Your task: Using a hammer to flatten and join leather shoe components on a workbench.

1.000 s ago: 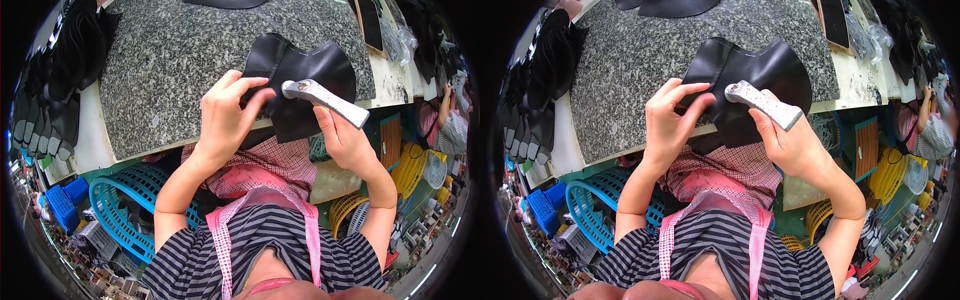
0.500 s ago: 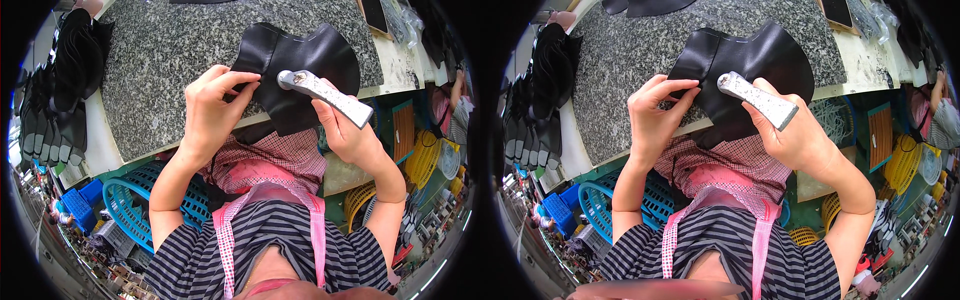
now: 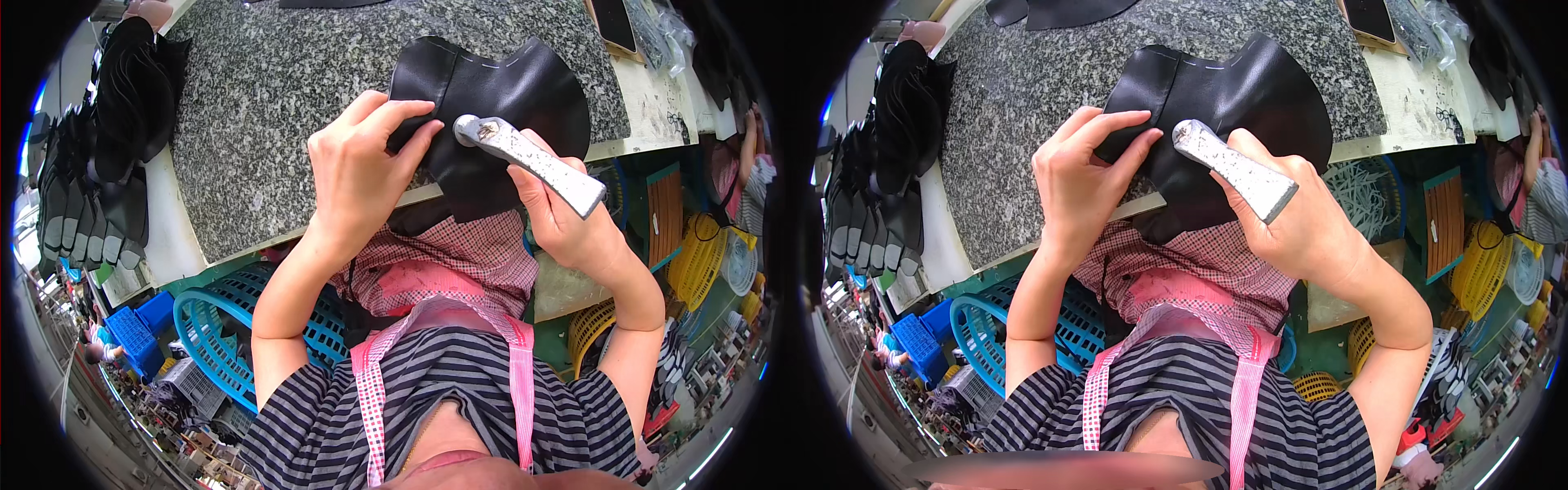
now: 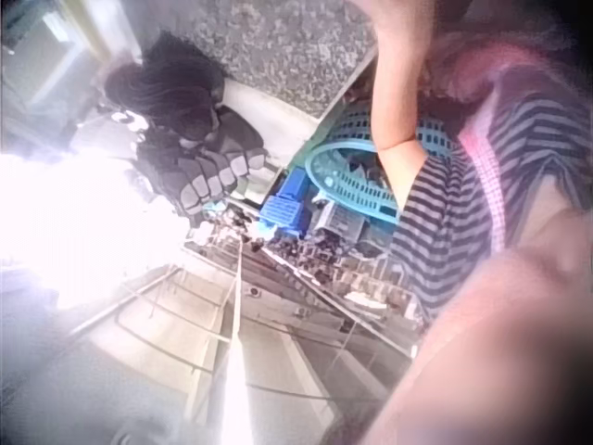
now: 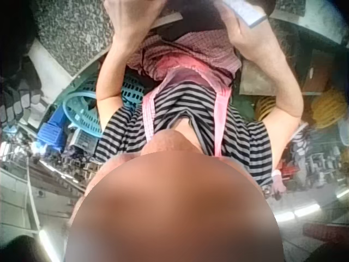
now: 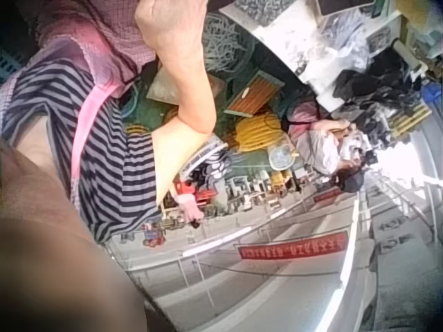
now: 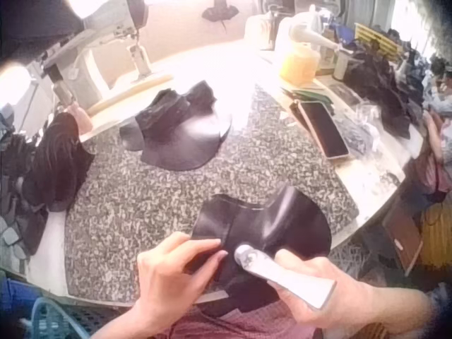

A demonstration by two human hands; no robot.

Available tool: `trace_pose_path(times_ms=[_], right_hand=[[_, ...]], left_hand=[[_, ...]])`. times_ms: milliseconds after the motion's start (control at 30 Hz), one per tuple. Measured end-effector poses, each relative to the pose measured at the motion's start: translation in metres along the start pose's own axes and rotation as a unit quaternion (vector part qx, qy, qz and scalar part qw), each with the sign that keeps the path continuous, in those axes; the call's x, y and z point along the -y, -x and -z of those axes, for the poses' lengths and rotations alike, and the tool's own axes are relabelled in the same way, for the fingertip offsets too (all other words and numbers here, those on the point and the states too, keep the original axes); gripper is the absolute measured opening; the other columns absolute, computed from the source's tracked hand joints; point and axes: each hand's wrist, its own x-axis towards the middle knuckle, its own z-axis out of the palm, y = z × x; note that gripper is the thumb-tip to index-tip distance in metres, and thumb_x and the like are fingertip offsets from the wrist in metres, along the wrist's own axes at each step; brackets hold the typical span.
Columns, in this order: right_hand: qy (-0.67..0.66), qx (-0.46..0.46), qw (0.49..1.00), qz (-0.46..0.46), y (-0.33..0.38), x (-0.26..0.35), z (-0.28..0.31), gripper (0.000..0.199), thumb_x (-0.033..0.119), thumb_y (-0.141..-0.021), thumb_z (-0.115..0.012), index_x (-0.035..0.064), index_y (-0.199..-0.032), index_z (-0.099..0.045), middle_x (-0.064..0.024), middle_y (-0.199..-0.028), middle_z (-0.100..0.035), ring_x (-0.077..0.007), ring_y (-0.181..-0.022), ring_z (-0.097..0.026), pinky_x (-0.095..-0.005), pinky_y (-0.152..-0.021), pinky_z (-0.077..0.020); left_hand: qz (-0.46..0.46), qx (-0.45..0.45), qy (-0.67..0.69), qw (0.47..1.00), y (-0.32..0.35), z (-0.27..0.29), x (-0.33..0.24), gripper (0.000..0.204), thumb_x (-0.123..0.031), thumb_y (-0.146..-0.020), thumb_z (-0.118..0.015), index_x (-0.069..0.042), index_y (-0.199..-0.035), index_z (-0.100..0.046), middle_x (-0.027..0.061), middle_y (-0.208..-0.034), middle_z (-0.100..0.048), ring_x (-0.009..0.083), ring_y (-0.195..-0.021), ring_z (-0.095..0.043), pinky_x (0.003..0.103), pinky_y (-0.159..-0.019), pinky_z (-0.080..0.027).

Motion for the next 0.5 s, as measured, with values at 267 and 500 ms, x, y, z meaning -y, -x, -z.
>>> trace_pose_path(times_ms=[267,500], right_hand=[[-0.006,-0.007,1.000,0.009,0.002,-0.004,-0.002,0.010,0.004,-0.095,-0.055,-0.0024,-0.094,-0.047,-0.0235,-0.066,-0.050,-0.0479,-0.067,-0.056,-0.0418,-0.050,-0.0419],[-0.008,-0.018,0.999,0.036,0.001,-0.007,-0.002,0.010,0.003,-0.094,-0.055,-0.0028,-0.096,-0.047,-0.0234,-0.068,-0.051,-0.0477,-0.068,-0.056,-0.0435,-0.051,-0.0424]], left_hand=[[0.106,-0.012,0.168,0.980,-0.002,-0.006,0.016,0.012,-0.006,-0.082,-0.076,-0.004,-0.094,-0.076,0.0078,-0.081,-0.071,0.0133,-0.070,-0.066,0.024,-0.062,-0.048],[0.157,0.009,0.178,0.971,0.001,-0.003,0.013,0.016,-0.005,-0.084,-0.073,-0.005,-0.100,-0.075,0.0082,-0.084,-0.071,0.0088,-0.068,-0.062,0.024,-0.058,-0.046]])
